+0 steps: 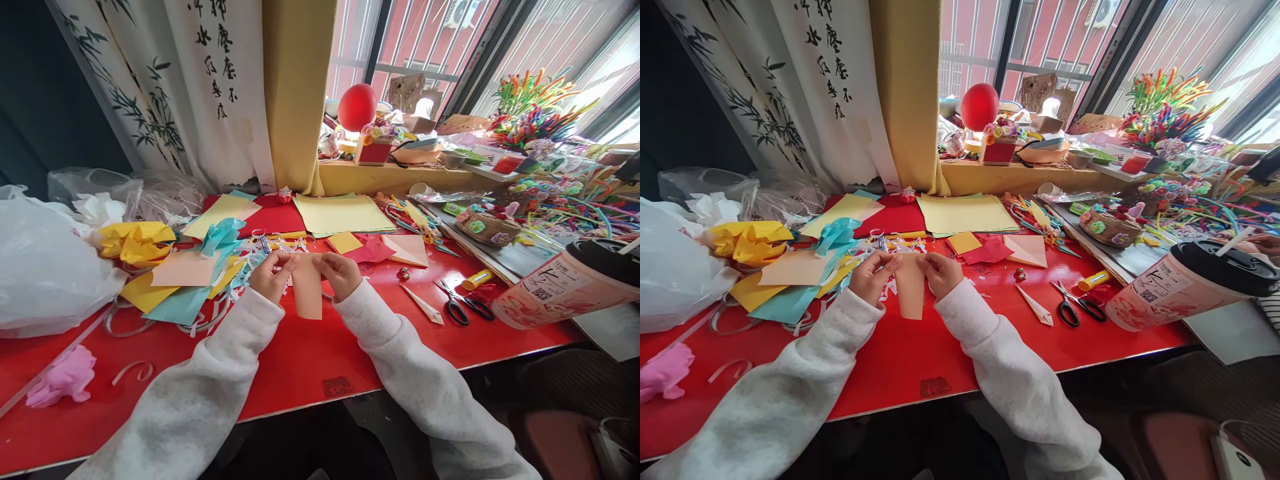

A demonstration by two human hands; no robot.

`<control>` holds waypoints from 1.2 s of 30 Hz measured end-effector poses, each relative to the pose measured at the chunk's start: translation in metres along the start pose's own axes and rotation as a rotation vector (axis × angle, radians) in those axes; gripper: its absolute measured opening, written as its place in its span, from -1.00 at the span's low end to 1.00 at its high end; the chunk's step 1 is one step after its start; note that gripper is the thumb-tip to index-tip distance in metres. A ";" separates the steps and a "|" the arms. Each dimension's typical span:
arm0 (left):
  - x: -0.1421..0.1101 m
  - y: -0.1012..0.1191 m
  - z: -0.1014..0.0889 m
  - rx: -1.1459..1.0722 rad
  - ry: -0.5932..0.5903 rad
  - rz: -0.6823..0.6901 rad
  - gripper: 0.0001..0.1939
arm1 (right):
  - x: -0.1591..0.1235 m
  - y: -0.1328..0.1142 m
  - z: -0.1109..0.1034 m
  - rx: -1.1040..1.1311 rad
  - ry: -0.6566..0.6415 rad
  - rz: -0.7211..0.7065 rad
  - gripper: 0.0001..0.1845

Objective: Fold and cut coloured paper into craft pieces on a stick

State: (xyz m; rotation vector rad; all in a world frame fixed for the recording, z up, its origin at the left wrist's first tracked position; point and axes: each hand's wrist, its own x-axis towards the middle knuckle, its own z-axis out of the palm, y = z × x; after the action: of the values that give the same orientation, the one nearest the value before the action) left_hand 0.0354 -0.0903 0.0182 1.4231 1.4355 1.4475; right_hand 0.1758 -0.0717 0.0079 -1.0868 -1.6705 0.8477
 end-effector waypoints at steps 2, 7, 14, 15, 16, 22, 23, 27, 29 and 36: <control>0.001 -0.001 -0.001 0.033 -0.002 0.004 -0.71 | 0.000 0.000 0.000 0.002 -0.008 0.001 -0.57; 0.005 -0.009 0.000 0.019 -0.121 -0.044 -0.64 | 0.001 0.000 -0.001 -0.020 0.007 0.038 -0.59; 0.008 -0.019 0.000 0.320 -0.293 -0.060 -0.59 | 0.008 0.009 -0.008 -0.072 0.023 0.045 -0.63; 0.007 -0.019 0.000 0.350 -0.296 -0.053 -0.58 | 0.010 0.009 -0.010 -0.076 0.001 0.049 -0.65; 0.007 -0.018 0.000 0.378 -0.301 -0.045 -0.58 | 0.011 0.007 -0.011 -0.071 -0.016 0.050 -0.66; 0.000 -0.017 0.006 0.458 -0.366 0.049 -0.59 | 0.009 -0.010 -0.007 -0.196 -0.141 0.014 -0.72; 0.000 -0.018 0.007 0.452 -0.377 0.052 -0.59 | 0.009 -0.011 -0.007 -0.229 -0.143 0.016 -0.74; -0.001 -0.017 0.007 0.390 -0.412 0.012 -0.60 | 0.013 -0.009 -0.018 -0.247 -0.003 0.017 -0.71; -0.002 -0.010 0.006 0.403 -0.420 0.028 -0.58 | 0.016 -0.009 -0.028 -0.228 0.077 0.044 -0.67; -0.009 0.016 0.001 0.335 -0.365 -0.032 -0.59 | 0.020 -0.019 -0.048 -0.034 0.047 0.063 -0.61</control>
State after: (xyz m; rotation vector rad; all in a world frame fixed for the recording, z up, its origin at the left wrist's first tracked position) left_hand 0.0422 -0.1015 0.0310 1.7514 1.4963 0.8909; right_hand 0.2120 -0.0575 0.0467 -1.1795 -1.6245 0.8301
